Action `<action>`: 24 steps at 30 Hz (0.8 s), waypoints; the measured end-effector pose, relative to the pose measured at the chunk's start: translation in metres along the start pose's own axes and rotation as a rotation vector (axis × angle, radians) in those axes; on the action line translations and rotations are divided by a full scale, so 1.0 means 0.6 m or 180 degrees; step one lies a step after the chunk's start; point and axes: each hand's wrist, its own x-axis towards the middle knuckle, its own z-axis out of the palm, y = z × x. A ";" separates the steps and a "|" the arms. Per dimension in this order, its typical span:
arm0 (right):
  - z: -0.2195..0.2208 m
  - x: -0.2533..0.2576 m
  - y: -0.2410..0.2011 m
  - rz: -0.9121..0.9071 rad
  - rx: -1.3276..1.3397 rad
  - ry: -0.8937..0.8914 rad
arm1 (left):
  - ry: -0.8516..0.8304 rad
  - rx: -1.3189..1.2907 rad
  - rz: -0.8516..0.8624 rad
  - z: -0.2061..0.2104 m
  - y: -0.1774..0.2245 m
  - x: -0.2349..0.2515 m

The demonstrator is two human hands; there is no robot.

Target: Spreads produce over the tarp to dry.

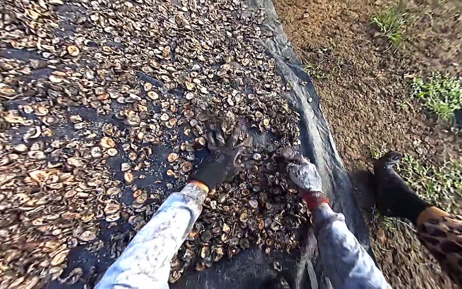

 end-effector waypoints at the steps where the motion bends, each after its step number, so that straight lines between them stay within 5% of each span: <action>1: -0.003 0.014 -0.011 -0.0233 -0.0135 -0.0067 | -0.0214 -0.0036 0.0076 -0.005 0.009 -0.020; 3: 0.004 0.032 -0.015 -0.0934 -0.0623 -0.0223 | -0.0522 -0.0075 0.0019 -0.007 0.032 -0.070; 6: 0.044 -0.010 0.076 -0.1511 -0.1337 -0.0056 | -0.1347 -0.0146 -0.0024 -0.029 0.123 -0.166; 10: 0.058 -0.139 0.158 -0.1086 -0.1447 0.0453 | -0.1745 -0.0292 0.0220 -0.026 0.191 -0.219; 12: 0.054 -0.171 0.161 -0.0870 -0.1150 0.0641 | -0.1567 -0.0569 0.0183 -0.035 0.194 -0.193; 16: 0.006 -0.149 0.080 0.0163 -0.0013 0.0660 | -0.0280 -0.0779 0.0100 -0.049 0.156 -0.118; 18: 0.000 -0.110 0.050 0.0236 0.0387 0.0641 | -0.0389 -0.0676 -0.0119 -0.055 0.122 -0.108; 22: 0.033 -0.055 -0.014 -0.1077 -0.0981 -0.0475 | -0.1166 -0.0002 -0.0008 -0.031 0.064 -0.161; 24: 0.083 -0.100 0.009 -0.1755 -0.1603 -0.0911 | -0.1417 0.0057 -0.0131 -0.043 0.056 -0.235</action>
